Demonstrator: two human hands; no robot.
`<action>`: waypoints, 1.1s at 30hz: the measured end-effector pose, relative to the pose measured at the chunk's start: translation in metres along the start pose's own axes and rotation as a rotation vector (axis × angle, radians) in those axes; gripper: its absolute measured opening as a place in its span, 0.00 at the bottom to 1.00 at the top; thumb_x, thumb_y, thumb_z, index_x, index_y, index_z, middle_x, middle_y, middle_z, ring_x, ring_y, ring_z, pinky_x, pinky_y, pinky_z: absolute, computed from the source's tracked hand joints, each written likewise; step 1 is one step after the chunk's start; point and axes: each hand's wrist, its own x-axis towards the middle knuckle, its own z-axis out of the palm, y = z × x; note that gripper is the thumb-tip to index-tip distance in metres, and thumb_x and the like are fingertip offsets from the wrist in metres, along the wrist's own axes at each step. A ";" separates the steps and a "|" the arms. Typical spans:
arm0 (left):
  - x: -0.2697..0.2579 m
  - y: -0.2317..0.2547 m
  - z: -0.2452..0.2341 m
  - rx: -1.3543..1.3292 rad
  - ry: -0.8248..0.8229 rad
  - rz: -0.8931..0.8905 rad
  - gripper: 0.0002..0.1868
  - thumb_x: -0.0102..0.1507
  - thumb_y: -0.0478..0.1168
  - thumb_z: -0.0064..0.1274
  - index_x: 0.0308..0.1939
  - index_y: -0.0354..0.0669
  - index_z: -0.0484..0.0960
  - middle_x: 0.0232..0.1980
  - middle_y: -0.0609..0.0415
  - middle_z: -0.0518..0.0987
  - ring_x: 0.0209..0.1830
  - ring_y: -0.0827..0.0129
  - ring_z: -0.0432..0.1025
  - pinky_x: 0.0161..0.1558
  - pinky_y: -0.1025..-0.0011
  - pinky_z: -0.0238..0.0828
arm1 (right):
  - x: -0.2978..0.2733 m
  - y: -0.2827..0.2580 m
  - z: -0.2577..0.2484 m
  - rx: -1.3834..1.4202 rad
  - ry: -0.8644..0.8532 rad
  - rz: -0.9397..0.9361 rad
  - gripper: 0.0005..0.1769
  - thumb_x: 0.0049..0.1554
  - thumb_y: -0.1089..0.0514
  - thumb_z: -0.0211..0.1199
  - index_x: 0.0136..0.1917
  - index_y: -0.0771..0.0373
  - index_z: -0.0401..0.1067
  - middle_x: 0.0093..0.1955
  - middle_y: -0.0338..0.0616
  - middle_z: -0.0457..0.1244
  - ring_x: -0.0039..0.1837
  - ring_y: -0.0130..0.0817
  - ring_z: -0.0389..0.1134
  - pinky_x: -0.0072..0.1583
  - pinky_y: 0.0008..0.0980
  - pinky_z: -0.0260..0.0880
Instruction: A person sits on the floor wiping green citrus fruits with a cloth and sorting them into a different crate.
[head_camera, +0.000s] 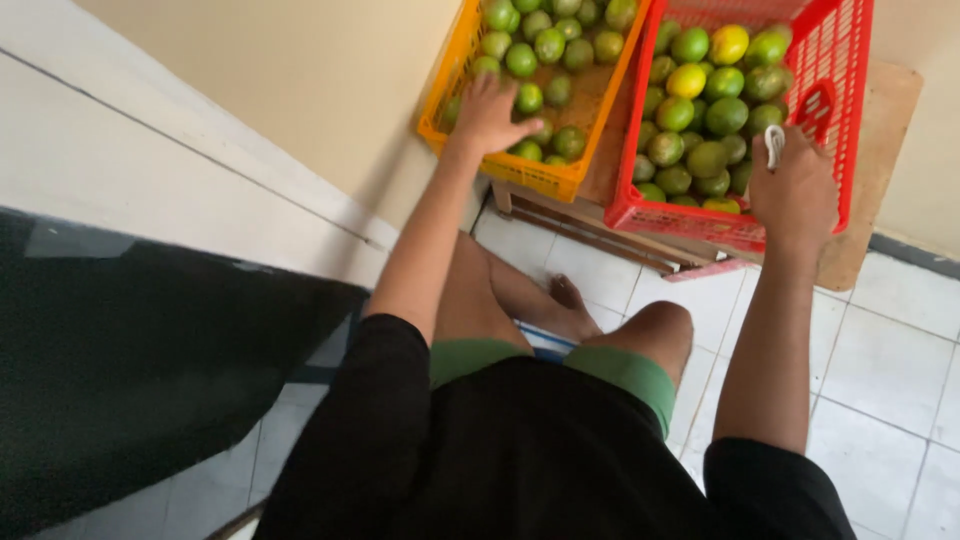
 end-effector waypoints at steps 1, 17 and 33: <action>0.008 0.000 0.003 0.004 0.009 0.006 0.48 0.65 0.73 0.44 0.79 0.48 0.56 0.82 0.39 0.46 0.82 0.43 0.35 0.77 0.41 0.32 | 0.003 -0.002 -0.002 0.001 0.012 0.002 0.12 0.71 0.54 0.64 0.55 0.67 0.74 0.47 0.59 0.69 0.43 0.62 0.70 0.41 0.56 0.70; 0.035 -0.008 0.034 -0.066 0.111 0.105 0.40 0.66 0.64 0.54 0.70 0.39 0.63 0.71 0.42 0.68 0.74 0.46 0.57 0.72 0.41 0.51 | -0.005 -0.007 -0.003 0.001 0.043 0.023 0.13 0.73 0.53 0.62 0.56 0.68 0.74 0.46 0.60 0.69 0.42 0.61 0.69 0.39 0.54 0.68; 0.028 -0.018 0.042 -0.166 0.434 0.198 0.16 0.62 0.36 0.60 0.49 0.46 0.69 0.39 0.50 0.79 0.44 0.50 0.75 0.45 0.51 0.70 | -0.005 0.001 0.006 -0.008 0.051 0.023 0.15 0.73 0.51 0.61 0.52 0.66 0.74 0.42 0.60 0.68 0.39 0.61 0.69 0.38 0.55 0.67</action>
